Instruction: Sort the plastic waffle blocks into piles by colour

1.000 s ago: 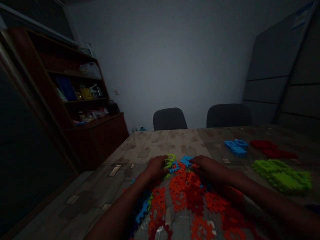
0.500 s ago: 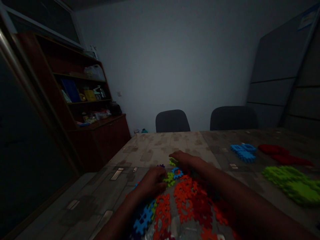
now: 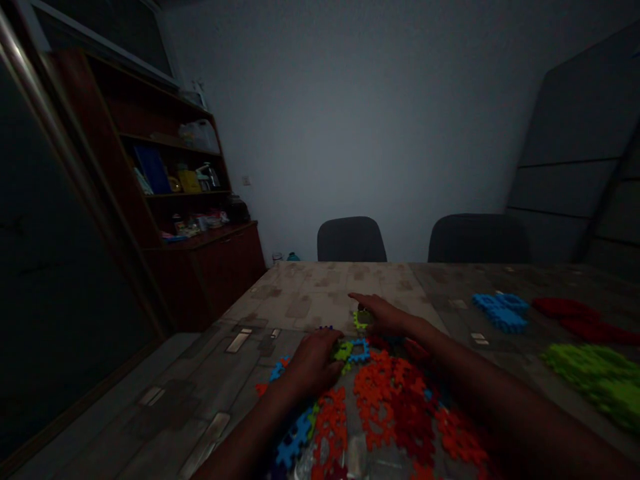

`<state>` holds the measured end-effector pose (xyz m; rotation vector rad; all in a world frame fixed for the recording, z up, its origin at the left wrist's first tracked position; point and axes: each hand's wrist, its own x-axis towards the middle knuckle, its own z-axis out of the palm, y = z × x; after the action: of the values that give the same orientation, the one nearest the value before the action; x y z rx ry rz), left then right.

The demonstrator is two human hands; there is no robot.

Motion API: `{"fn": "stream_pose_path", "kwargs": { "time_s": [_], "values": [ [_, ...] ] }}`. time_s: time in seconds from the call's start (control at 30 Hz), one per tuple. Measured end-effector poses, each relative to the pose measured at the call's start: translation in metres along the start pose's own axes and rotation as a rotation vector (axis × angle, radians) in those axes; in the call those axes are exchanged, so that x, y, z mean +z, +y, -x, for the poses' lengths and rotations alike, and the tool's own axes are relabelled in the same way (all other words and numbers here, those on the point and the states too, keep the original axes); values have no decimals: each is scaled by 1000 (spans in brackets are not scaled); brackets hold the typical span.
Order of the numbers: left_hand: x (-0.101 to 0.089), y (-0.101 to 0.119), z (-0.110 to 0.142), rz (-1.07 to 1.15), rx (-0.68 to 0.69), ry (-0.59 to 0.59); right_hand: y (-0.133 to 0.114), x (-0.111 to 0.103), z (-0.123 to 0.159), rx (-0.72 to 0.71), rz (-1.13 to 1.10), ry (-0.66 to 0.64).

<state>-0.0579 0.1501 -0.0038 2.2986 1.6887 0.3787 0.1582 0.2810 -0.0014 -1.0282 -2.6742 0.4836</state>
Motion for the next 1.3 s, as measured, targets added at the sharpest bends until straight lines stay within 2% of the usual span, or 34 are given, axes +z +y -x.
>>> {"fn": "stream_pose_path", "kwargs": {
  "time_s": [0.17, 0.27, 0.37, 0.5, 0.77, 0.93, 1.1, 1.3],
  "values": [
    [-5, 6, 0, -38, 34, -35, -5, -19, 57, 10, -90, -100],
    [-9, 7, 1, -36, 47, -54, -11, -28, 95, 30, -93, -115],
    [-6, 6, 1, -24, 19, -43, -15, -36, 121, 68, -67, -104],
    [3, 5, -1, -21, -17, 1, -23, -35, 130, 135, -7, -69],
    [7, 16, 0, -75, -61, 42, -62, -7, 115, 218, 146, -63],
    [7, 22, 2, -97, -75, 53, -75, -15, 121, 199, 158, -44],
    [10, 19, 1, -76, -75, 31, -81, -26, 162, 93, 98, -47],
    [9, 12, 0, 8, -37, 13, -76, -20, 228, 19, -37, -27]
  ]
}}
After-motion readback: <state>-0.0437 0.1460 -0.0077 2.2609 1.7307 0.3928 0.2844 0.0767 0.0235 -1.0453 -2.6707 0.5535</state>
